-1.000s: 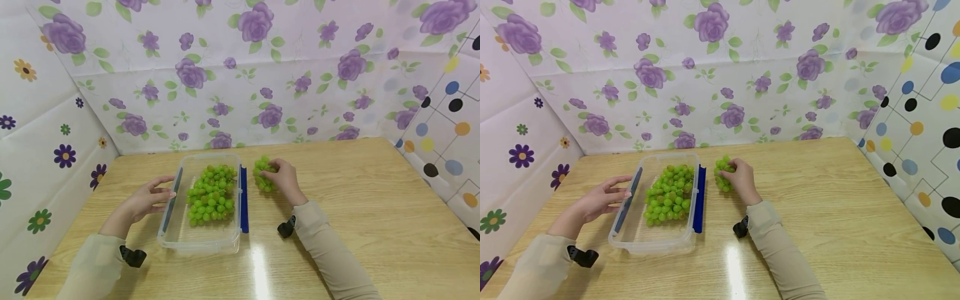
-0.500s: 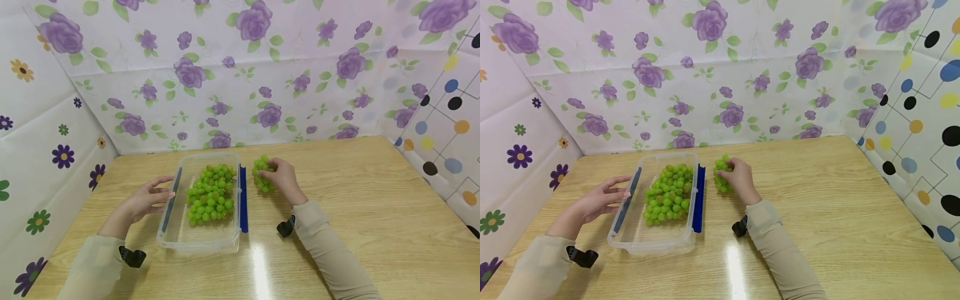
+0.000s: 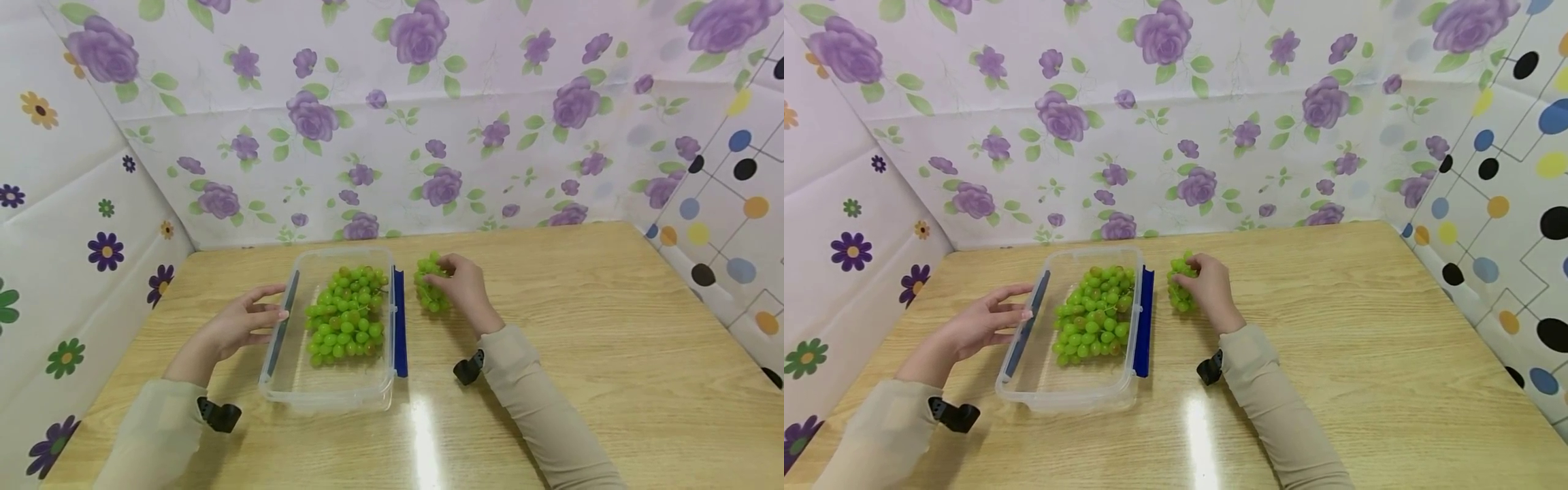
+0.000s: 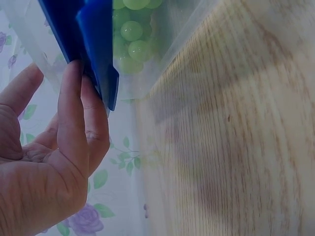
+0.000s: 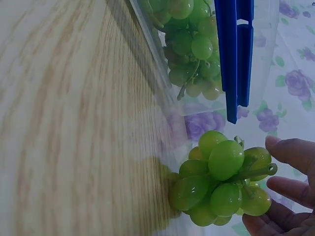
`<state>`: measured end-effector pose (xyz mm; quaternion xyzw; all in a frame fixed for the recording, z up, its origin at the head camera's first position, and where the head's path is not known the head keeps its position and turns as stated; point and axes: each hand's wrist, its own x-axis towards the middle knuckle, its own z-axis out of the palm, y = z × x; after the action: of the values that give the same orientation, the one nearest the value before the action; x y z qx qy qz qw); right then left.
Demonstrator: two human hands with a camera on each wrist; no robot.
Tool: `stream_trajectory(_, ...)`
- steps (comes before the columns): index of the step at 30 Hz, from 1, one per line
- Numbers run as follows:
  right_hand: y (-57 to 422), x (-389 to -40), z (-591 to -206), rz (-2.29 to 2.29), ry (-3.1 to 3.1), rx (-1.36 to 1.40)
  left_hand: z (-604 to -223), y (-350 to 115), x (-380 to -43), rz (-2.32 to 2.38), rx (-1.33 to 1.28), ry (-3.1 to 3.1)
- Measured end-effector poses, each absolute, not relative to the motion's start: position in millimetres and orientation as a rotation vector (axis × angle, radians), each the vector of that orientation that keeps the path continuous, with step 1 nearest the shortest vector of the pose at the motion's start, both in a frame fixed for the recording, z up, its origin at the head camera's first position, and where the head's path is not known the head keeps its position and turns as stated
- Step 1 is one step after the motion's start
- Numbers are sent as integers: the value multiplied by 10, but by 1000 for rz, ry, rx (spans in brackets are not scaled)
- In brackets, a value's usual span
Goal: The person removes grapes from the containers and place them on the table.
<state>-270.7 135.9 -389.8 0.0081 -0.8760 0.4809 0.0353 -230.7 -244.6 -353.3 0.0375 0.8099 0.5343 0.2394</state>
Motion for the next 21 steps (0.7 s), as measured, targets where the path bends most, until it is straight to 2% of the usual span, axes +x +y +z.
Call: stream_trajectory(21, 1220, -2657, -3840, 1276, -2654, 186, -3552, -2463, -2319, 1485, 92, 2204)
